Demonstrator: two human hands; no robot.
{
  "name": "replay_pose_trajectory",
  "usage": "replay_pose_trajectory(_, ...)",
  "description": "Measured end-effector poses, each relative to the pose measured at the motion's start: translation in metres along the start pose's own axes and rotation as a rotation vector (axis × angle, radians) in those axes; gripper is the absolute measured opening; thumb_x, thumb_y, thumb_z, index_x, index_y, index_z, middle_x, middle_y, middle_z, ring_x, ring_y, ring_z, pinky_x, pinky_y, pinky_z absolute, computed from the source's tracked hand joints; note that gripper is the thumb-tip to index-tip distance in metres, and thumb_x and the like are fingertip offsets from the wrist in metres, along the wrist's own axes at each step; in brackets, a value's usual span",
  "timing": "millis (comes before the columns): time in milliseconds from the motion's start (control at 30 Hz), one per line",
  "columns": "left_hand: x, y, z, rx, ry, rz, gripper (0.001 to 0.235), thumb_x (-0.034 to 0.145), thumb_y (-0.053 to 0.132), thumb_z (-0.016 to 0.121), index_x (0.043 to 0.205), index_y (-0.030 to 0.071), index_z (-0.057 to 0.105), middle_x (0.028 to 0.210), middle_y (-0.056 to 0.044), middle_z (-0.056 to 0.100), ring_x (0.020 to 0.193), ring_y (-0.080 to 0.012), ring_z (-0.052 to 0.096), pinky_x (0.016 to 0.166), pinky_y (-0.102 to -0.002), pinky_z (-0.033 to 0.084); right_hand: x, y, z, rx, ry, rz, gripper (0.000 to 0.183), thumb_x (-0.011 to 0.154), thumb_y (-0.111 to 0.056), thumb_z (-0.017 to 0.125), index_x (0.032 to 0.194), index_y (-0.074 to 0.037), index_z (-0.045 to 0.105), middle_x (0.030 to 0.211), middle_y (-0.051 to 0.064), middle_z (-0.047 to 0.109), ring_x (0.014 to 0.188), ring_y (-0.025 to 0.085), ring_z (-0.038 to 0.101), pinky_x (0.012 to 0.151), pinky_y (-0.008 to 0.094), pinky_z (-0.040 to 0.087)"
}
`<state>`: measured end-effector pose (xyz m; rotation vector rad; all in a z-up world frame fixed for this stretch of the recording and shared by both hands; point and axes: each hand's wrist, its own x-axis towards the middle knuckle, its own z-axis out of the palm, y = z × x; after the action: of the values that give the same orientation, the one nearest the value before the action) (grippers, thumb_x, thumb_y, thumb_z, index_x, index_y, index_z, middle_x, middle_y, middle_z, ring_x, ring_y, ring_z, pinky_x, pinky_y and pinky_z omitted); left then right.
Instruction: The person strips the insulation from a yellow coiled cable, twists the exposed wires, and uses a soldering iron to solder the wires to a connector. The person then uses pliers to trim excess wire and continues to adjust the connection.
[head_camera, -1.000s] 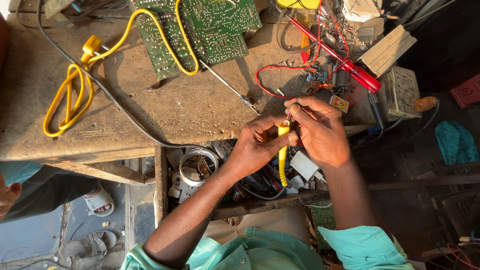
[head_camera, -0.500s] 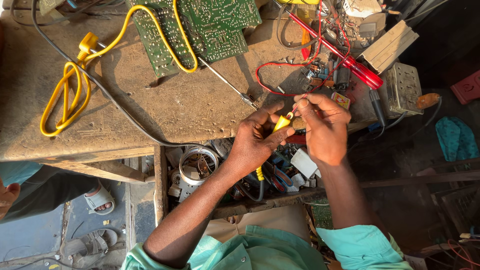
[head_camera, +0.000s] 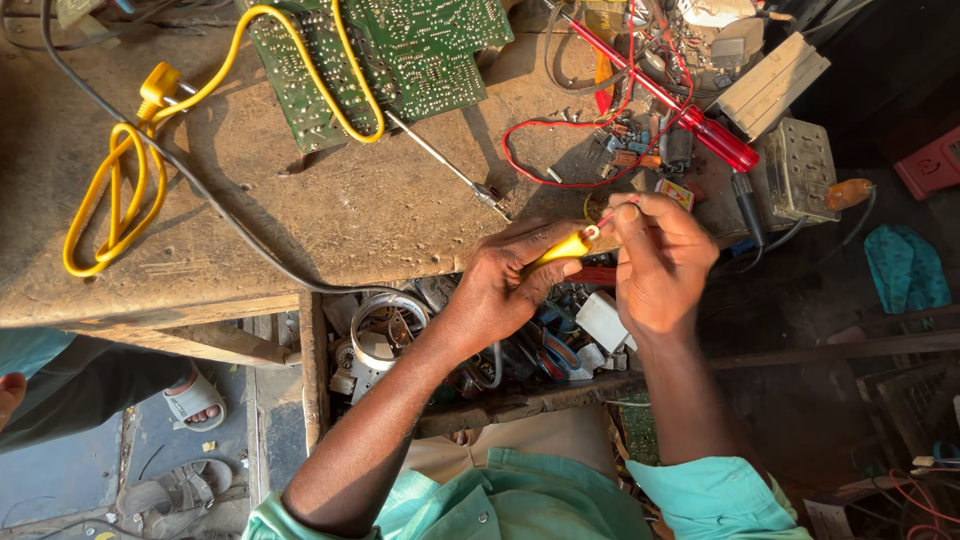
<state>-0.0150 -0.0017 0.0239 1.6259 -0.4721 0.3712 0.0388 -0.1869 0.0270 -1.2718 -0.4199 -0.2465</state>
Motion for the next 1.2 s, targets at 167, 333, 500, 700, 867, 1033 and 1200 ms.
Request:
replay_pose_trajectory(167, -0.001, 0.000, -0.002, -0.084, -0.055, 0.104, 0.038, 0.100, 0.011, 0.072, 0.137, 0.007, 0.063, 0.122, -0.010, 0.072, 0.110, -0.0218, 0.069, 0.098, -0.035, 0.055, -0.012, -0.029, 0.009, -0.257, -0.073, -0.170, 0.012, 0.107, 0.001, 0.065, 0.118, 0.006, 0.066, 0.111, 0.014, 0.070, 0.094, 0.015, 0.067, 0.084, 0.026, 0.054)
replay_pose_trajectory(333, 0.002, 0.004, -0.008, -0.064, -0.141, 0.153, 0.033, 0.102, 0.012, 0.070, 0.134, 0.005, 0.066, 0.116, -0.009, 0.073, 0.107, -0.0223, 0.069, 0.098, -0.035, 0.054, -0.020, -0.057, 0.013, -0.484, -0.163, -0.350, 0.007, 0.107, 0.002, 0.064, 0.113, 0.005, 0.066, 0.106, 0.015, 0.068, 0.093, 0.016, 0.067, 0.082, 0.026, 0.055)
replay_pose_trajectory(500, 0.002, 0.010, -0.008, -0.168, -0.186, 0.114, 0.032, 0.102, 0.012, 0.069, 0.133, 0.005, 0.067, 0.119, -0.010, 0.073, 0.112, -0.0238, 0.070, 0.099, -0.035, 0.055, -0.023, -0.066, 0.016, -0.577, -0.194, -0.454, 0.009, 0.100, 0.006, 0.069, 0.109, 0.006, 0.067, 0.100, 0.016, 0.071, 0.095, 0.022, 0.069, 0.087, 0.030, 0.056)
replay_pose_trajectory(700, 0.004, 0.013, -0.010, -0.191, -0.218, 0.147, 0.029, 0.103, 0.010, 0.068, 0.131, 0.006, 0.068, 0.125, -0.010, 0.074, 0.114, -0.0257, 0.071, 0.104, -0.038, 0.055, -0.023, -0.072, 0.018, -0.622, -0.208, -0.483, 0.012, 0.096, 0.010, 0.071, 0.105, 0.004, 0.068, 0.098, 0.016, 0.071, 0.092, 0.023, 0.071, 0.086, 0.032, 0.057)
replay_pose_trajectory(867, 0.003, 0.009, -0.010, -0.181, -0.199, 0.198, 0.030, 0.102, 0.009, 0.069, 0.132, 0.007, 0.068, 0.130, -0.011, 0.073, 0.123, -0.0279, 0.071, 0.111, -0.040, 0.054, -0.023, -0.077, 0.019, -0.650, -0.237, -0.536, 0.015, 0.092, 0.012, 0.072, 0.103, 0.002, 0.067, 0.100, 0.013, 0.071, 0.092, 0.025, 0.071, 0.082, 0.033, 0.059)
replay_pose_trajectory(1033, 0.003, 0.009, -0.009, -0.170, -0.203, 0.193, 0.029, 0.103, 0.009, 0.069, 0.132, 0.008, 0.068, 0.129, -0.010, 0.073, 0.121, -0.0273, 0.071, 0.110, -0.040, 0.055, -0.024, -0.079, 0.024, -0.673, -0.239, -0.568, 0.020, 0.089, 0.013, 0.077, 0.102, 0.002, 0.067, 0.099, 0.014, 0.070, 0.092, 0.026, 0.070, 0.082, 0.034, 0.059)
replay_pose_trajectory(1200, -0.001, 0.006, -0.006, -0.234, -0.201, 0.084, 0.033, 0.104, 0.010, 0.069, 0.136, 0.009, 0.067, 0.130, -0.009, 0.072, 0.120, -0.0234, 0.070, 0.105, -0.037, 0.056, -0.022, -0.081, 0.023, -0.675, -0.188, -0.518, 0.016, 0.095, 0.015, 0.070, 0.106, 0.004, 0.066, 0.099, 0.014, 0.070, 0.090, 0.023, 0.069, 0.084, 0.031, 0.058)
